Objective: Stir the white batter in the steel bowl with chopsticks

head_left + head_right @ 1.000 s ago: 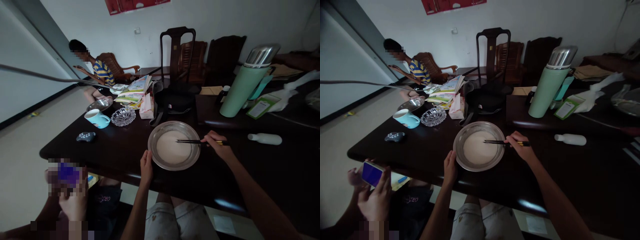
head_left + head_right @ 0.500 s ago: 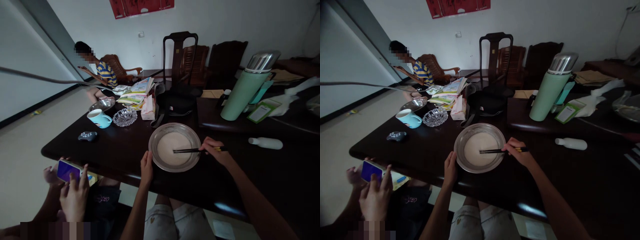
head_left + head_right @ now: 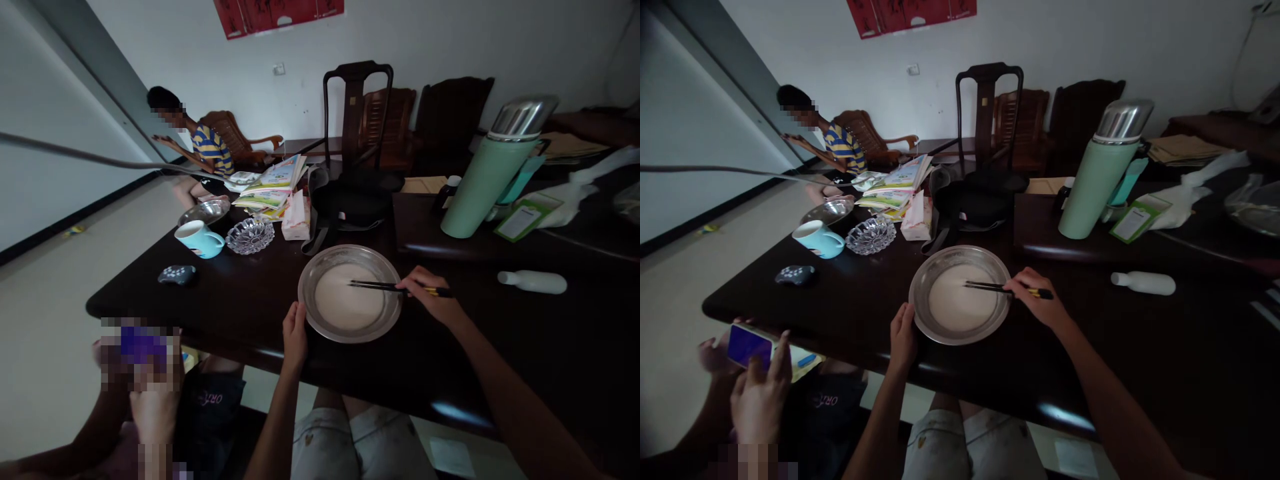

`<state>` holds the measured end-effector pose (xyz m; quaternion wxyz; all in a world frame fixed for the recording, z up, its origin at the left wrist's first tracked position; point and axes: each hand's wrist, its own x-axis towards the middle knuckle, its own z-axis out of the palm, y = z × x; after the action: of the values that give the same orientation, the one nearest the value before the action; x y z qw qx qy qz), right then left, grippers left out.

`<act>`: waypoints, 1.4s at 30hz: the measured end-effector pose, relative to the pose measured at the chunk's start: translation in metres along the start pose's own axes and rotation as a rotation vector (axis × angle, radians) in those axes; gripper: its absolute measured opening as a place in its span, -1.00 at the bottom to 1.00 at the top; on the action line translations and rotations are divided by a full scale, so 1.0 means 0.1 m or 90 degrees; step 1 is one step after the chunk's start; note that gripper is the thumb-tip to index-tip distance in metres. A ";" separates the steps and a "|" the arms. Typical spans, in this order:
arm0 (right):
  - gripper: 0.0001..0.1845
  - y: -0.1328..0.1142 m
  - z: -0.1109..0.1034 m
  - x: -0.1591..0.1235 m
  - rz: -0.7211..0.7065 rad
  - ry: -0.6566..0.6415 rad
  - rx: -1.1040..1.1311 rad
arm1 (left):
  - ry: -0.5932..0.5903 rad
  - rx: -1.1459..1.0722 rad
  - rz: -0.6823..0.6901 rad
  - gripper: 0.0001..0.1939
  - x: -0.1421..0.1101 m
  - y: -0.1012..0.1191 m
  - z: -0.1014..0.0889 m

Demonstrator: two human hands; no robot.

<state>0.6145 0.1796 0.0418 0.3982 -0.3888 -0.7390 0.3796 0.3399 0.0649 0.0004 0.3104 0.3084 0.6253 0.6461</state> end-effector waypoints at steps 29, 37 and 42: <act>-0.69 0.03 0.04 0.00 -0.034 -0.066 -0.001 | -0.007 0.000 0.006 -0.51 -0.01 0.00 0.00; -0.60 0.03 0.04 -0.02 -0.021 -0.087 0.051 | -0.016 -0.004 0.007 -0.51 0.00 -0.01 -0.01; -0.63 0.05 0.03 -0.01 -0.009 0.012 0.011 | -0.017 -0.010 0.011 -0.52 0.00 -0.03 -0.01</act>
<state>0.6132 0.1797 0.0359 0.4114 -0.3835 -0.7345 0.3797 0.3394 0.0642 -0.0023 0.3154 0.3196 0.6136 0.6495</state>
